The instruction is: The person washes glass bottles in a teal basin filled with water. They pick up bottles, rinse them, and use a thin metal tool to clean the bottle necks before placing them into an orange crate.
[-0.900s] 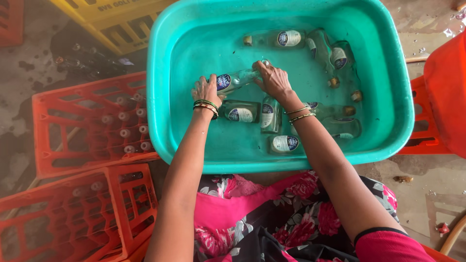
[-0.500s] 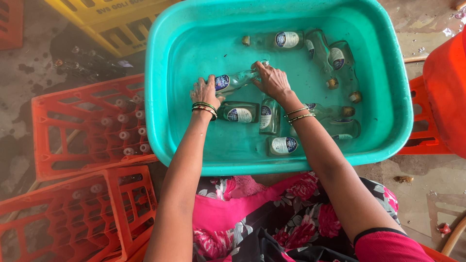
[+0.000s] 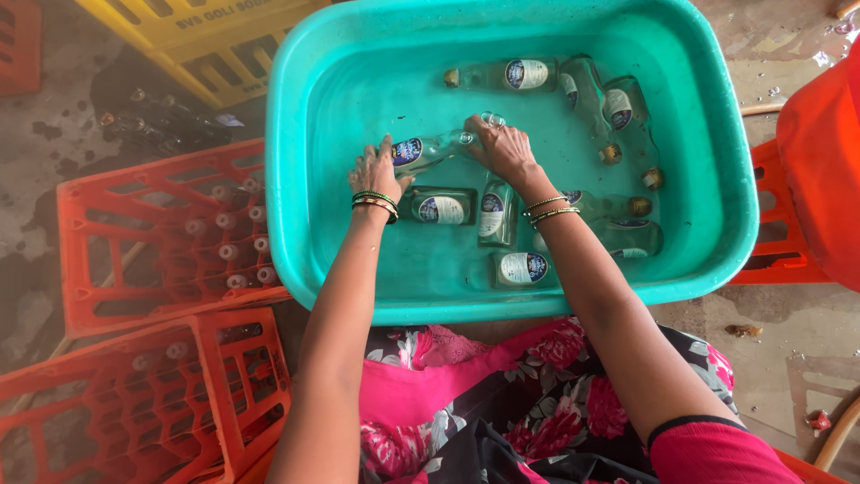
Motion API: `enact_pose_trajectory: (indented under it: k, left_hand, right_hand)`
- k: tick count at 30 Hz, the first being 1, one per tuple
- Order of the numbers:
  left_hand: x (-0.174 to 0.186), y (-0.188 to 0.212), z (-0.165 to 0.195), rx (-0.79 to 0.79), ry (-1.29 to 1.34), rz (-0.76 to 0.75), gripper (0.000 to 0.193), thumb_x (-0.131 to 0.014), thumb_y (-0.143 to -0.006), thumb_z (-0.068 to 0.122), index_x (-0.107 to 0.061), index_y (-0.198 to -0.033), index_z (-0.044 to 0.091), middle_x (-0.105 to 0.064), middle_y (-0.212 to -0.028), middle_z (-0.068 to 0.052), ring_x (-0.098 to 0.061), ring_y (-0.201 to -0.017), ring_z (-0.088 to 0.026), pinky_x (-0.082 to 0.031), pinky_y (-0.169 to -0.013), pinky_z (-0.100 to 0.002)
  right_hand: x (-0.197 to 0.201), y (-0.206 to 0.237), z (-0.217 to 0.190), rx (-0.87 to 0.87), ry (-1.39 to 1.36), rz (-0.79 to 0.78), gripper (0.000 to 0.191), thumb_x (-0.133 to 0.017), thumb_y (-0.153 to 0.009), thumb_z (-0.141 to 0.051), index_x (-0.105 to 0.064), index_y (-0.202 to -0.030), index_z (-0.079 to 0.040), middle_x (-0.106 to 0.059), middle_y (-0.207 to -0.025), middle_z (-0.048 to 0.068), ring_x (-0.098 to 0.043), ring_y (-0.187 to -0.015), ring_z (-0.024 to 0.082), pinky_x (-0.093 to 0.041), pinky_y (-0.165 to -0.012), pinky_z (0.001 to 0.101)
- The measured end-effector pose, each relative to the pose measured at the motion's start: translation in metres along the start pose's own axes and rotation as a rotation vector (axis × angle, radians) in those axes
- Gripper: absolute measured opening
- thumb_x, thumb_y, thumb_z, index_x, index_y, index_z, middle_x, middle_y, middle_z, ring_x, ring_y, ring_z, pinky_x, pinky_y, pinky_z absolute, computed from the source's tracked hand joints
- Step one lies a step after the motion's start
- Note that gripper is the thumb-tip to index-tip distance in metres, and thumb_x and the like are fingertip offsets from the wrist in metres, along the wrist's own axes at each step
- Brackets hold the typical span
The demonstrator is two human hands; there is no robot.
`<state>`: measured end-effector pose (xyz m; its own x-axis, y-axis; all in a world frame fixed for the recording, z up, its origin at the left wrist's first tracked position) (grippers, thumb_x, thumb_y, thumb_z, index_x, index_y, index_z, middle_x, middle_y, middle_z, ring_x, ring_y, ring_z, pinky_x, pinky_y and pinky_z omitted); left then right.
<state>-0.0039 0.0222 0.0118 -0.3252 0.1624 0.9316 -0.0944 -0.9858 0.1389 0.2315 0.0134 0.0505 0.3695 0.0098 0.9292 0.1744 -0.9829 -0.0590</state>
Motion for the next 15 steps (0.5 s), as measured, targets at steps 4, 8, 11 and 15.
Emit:
enact_pose_trajectory:
  k: [4, 8, 11, 15]
  left_hand:
    - [-0.001, -0.010, 0.011, -0.110, -0.104, 0.160, 0.112, -0.094, -0.062, 0.045, -0.035, -0.154, 0.020, -0.050, -0.144, -0.019, -0.052, -0.128, -0.043, -0.045, -0.094, -0.061]
    - [-0.009, -0.017, 0.018, -0.247, -0.218, 0.311, 0.100, -0.093, -0.062, 0.036, -0.042, -0.145, 0.014, -0.055, -0.136, -0.017, -0.055, -0.125, -0.041, -0.050, -0.096, -0.057]
    - [0.013, -0.009, 0.008, -0.313, -0.143, 0.297, 0.069, -0.092, -0.074, 0.026, -0.049, -0.127, 0.015, -0.061, -0.122, -0.010, -0.063, -0.119, -0.033, -0.055, -0.098, -0.048]
    - [0.051, -0.003, 0.046, -0.401, 0.254, 0.341, 0.091, -0.098, -0.060, 0.034, -0.046, -0.128, 0.004, -0.059, -0.111, -0.023, -0.065, -0.090, -0.045, -0.056, -0.072, -0.054]
  right_hand:
    - [-0.006, -0.002, 0.003, 0.020, 0.154, 0.041, 0.060, -0.078, -0.088, -0.036, -0.052, -0.134, -0.008, -0.064, -0.119, 0.026, -0.067, -0.094, 0.047, -0.054, -0.074, 0.0584]
    - [-0.007, 0.002, 0.007, 0.024, 0.176, -0.071, 0.046, -0.077, -0.088, -0.037, -0.062, -0.127, -0.017, -0.069, -0.119, 0.016, -0.069, -0.105, 0.038, -0.055, -0.085, 0.0506]
    - [0.018, 0.001, -0.006, 0.070, 0.084, -0.068, 0.044, -0.081, -0.083, -0.040, -0.069, -0.121, -0.022, -0.073, -0.117, 0.012, -0.070, -0.108, 0.033, -0.056, -0.090, 0.0469]
    - [0.094, -0.011, -0.007, -0.024, -0.594, 0.170, 0.052, -0.085, -0.090, -0.041, -0.066, -0.131, -0.014, -0.073, -0.114, 0.013, -0.072, -0.102, 0.023, -0.057, -0.090, 0.0428]
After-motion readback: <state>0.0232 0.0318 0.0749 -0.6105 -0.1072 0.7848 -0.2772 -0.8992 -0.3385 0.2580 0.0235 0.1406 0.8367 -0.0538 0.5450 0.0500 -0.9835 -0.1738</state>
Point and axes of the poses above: each hand's wrist, its own y-axis away from the middle knuckle, its own x-axis out of the back of the hand, z = x × y, the point moved 3 cm from there along -y, towards the middle knuckle
